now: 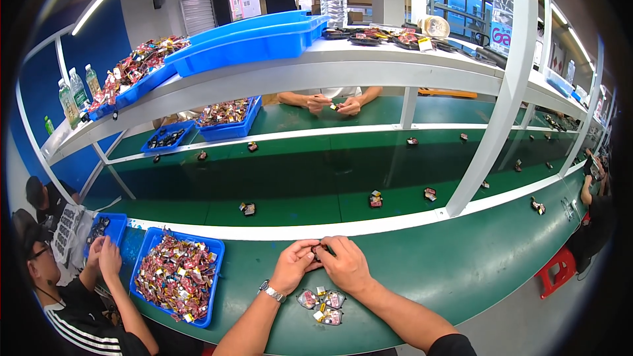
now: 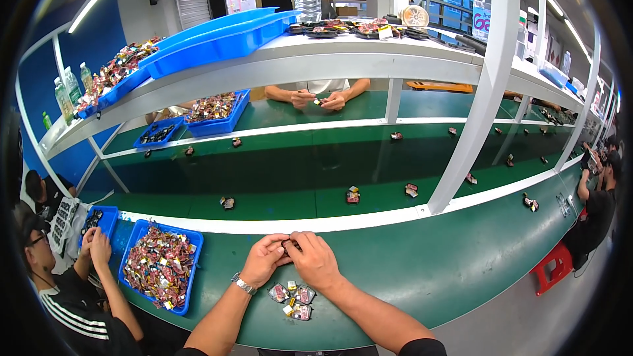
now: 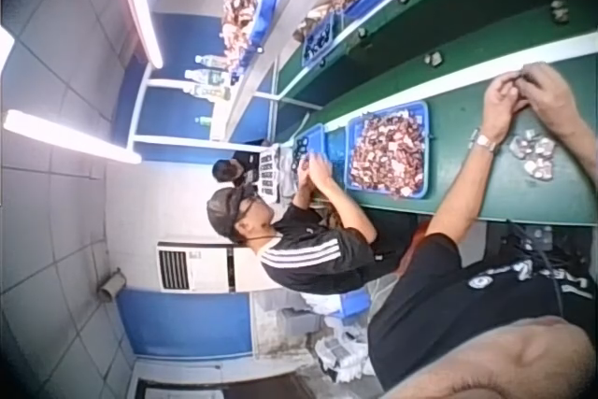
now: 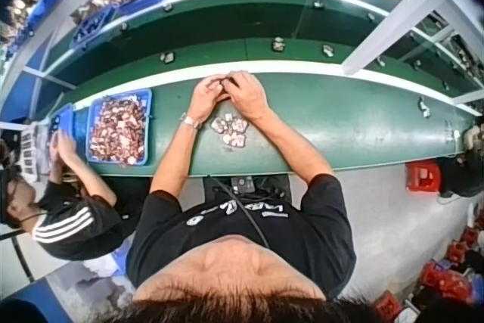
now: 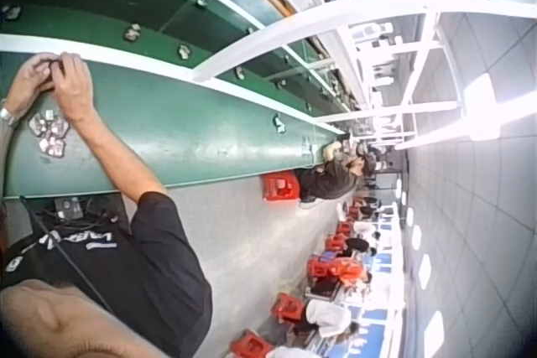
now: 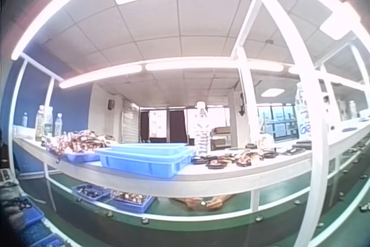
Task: The person is assembling small electronic or mechanical components on an assembly line.
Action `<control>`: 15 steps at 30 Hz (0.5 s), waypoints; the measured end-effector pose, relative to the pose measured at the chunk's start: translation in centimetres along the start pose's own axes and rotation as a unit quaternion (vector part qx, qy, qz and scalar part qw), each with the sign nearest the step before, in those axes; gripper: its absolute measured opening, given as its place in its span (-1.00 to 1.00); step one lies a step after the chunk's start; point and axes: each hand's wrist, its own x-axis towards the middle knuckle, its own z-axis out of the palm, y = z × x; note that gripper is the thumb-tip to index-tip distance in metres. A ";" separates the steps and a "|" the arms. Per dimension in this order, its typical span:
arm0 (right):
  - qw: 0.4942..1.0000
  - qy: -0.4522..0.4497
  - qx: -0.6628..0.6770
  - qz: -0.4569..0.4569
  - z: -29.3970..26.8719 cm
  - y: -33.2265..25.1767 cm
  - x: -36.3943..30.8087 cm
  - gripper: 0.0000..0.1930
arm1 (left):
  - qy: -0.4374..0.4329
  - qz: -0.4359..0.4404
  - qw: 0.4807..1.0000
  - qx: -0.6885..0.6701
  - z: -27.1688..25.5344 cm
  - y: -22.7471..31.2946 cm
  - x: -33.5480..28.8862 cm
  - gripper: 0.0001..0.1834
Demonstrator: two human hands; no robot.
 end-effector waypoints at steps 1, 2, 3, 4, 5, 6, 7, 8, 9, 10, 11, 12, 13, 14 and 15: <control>1.000 0.000 -0.002 0.001 -0.2 0.0 0.0 -0.85 | -0.002 0.000 1.000 0.000 0.1 0.0 0.0 -0.68; 0.999 -0.007 0.027 0.016 -0.4 -0.2 0.1 -0.80 | 0.006 -0.003 1.000 0.004 0.2 0.2 -0.1 -0.67; 0.998 -0.014 0.055 0.031 -0.5 -0.3 0.1 -0.74 | 0.013 -0.005 1.000 0.008 0.1 0.3 -0.1 -0.66; 0.998 -0.014 0.050 0.034 -0.4 -0.5 0.0 -0.74 | 0.009 -0.007 1.000 0.007 -0.2 0.2 -0.1 -0.66; 0.997 -0.029 0.054 0.041 -0.1 -0.7 -0.2 -0.73 | 0.008 -0.006 1.000 0.001 -0.7 0.1 -0.1 -0.65; 0.996 -0.044 0.059 0.048 0.4 -0.6 -0.4 -0.71 | 0.008 -0.005 1.000 -0.005 -0.8 0.1 0.0 -0.64; 0.996 -0.044 0.055 0.050 0.7 -0.3 -0.4 -0.71 | 0.004 -0.006 1.000 -0.006 -0.6 0.1 0.1 -0.64; 0.996 -0.035 0.068 0.049 1.0 0.0 -0.3 -0.71 | 0.019 0.000 1.000 -0.018 -0.3 0.1 0.1 -0.60; 0.995 -0.026 0.082 0.047 1.4 0.4 -0.1 -0.70 | 0.036 0.008 0.999 -0.030 -0.1 0.4 0.0 -0.55; 0.992 -0.040 0.101 0.065 1.5 1.2 0.3 -0.71 | 0.029 0.016 0.999 -0.023 0.0 0.5 0.0 -0.46; 0.992 -0.040 0.100 0.064 1.9 2.4 1.0 -0.71 | 0.027 0.018 0.999 -0.024 0.2 0.6 0.1 -0.46; 0.993 -0.037 0.080 0.077 2.7 3.8 1.8 -0.71 | 0.035 0.026 0.999 -0.031 0.3 0.9 -0.1 -0.45; 0.994 -0.034 0.054 0.091 3.2 5.2 2.3 -0.71 | 0.037 0.033 0.998 -0.041 0.5 1.0 0.1 -0.43; 0.994 -0.033 0.050 0.091 3.7 6.4 2.6 -0.71 | 0.033 0.033 0.999 -0.028 0.6 0.9 0.2 -0.45; 0.990 -0.034 0.027 0.135 4.6 7.4 2.9 -0.71 | 0.030 0.033 0.999 -0.028 0.5 0.7 0.3 -0.45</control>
